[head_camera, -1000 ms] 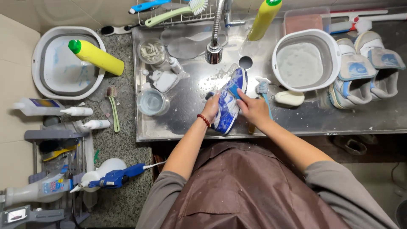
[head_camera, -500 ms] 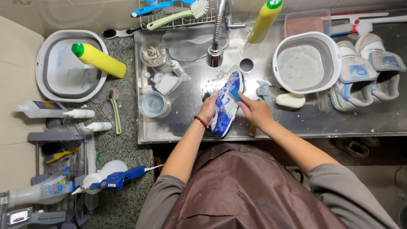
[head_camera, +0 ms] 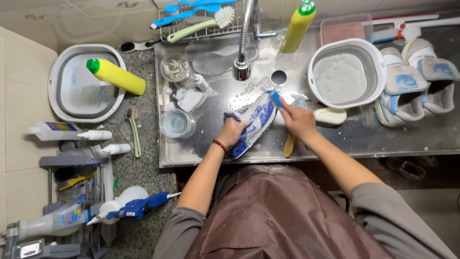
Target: The person scrubs a blue and white sneaker with a brush and soap at a sink, then rinses the shoe thoroughly under running water. The person handles the shoe with both hands, turning it to clean different areas.
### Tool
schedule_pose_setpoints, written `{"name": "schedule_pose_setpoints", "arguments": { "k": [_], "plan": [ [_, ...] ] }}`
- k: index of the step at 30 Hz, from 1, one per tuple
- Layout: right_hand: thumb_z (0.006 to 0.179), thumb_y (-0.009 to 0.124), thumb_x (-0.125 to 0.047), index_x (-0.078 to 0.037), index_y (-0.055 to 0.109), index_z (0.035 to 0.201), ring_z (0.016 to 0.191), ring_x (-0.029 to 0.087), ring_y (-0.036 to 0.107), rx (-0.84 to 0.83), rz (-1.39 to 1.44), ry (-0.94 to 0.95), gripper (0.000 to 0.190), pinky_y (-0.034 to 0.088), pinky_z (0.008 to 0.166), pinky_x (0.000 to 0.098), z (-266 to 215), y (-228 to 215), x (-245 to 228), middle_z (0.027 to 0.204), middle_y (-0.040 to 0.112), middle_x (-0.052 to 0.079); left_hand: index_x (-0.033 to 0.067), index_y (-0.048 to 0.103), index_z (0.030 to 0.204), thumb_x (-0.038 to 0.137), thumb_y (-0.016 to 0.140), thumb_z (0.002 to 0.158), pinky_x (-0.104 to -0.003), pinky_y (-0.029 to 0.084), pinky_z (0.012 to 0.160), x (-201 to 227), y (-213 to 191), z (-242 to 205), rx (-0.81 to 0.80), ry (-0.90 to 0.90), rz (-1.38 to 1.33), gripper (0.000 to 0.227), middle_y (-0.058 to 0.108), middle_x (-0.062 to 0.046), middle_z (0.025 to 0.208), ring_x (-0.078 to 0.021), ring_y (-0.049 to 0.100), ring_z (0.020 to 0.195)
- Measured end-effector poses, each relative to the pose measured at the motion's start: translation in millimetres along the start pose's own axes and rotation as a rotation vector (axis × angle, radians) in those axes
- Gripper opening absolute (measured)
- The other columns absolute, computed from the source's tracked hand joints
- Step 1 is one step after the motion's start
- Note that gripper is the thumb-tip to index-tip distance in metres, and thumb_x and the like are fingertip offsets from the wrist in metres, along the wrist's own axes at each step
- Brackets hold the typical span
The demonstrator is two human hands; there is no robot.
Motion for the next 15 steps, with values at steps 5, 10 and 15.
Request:
{"name": "schedule_pose_setpoints", "arguments": {
  "k": [5, 10, 15],
  "plan": [
    [0.096, 0.068, -0.035, -0.029, 0.068, 0.136, 0.056, 0.027, 0.066, -0.079, 0.082, -0.077, 0.040, 0.056, 0.063, 0.0399, -25, 23, -12, 0.068, 0.069, 0.010, -0.0076, 0.073, 0.093, 0.029, 0.067, 0.091, -0.037, 0.054, 0.069, -17, -2, 9, -0.026, -0.057, -0.043, 0.037, 0.075, -0.022, 0.081, -0.0230, 0.072, 0.072],
    [0.099, 0.068, -0.033, -0.029, 0.068, 0.138, 0.059, 0.029, 0.066, -0.071, 0.024, 0.153, 0.039, 0.052, 0.057, 0.0411, -15, 13, 4, 0.071, 0.069, 0.011, -0.0104, 0.072, 0.090, 0.028, 0.069, 0.090, -0.036, 0.052, 0.065, -21, 2, -7, -0.015, -0.173, -0.092, 0.038, 0.075, -0.020, 0.074, -0.0175, 0.063, 0.067],
    [0.091, 0.071, -0.034, -0.028, 0.069, 0.136, 0.054, 0.030, 0.065, -0.185, 0.006, 0.000, 0.046, 0.053, 0.057, 0.0428, -33, 22, -8, 0.063, 0.067, 0.012, -0.0088, 0.073, 0.098, 0.025, 0.066, 0.089, -0.033, 0.054, 0.075, -12, -1, 1, -0.069, -0.076, -0.095, 0.036, 0.076, -0.015, 0.086, -0.0153, 0.071, 0.079]
  ]
}}
Point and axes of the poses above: each hand's wrist, its own z-axis towards the middle knuckle, its own y-axis out of the palm, x = y × z, the point moved 7 cm from there along z, towards the middle knuckle
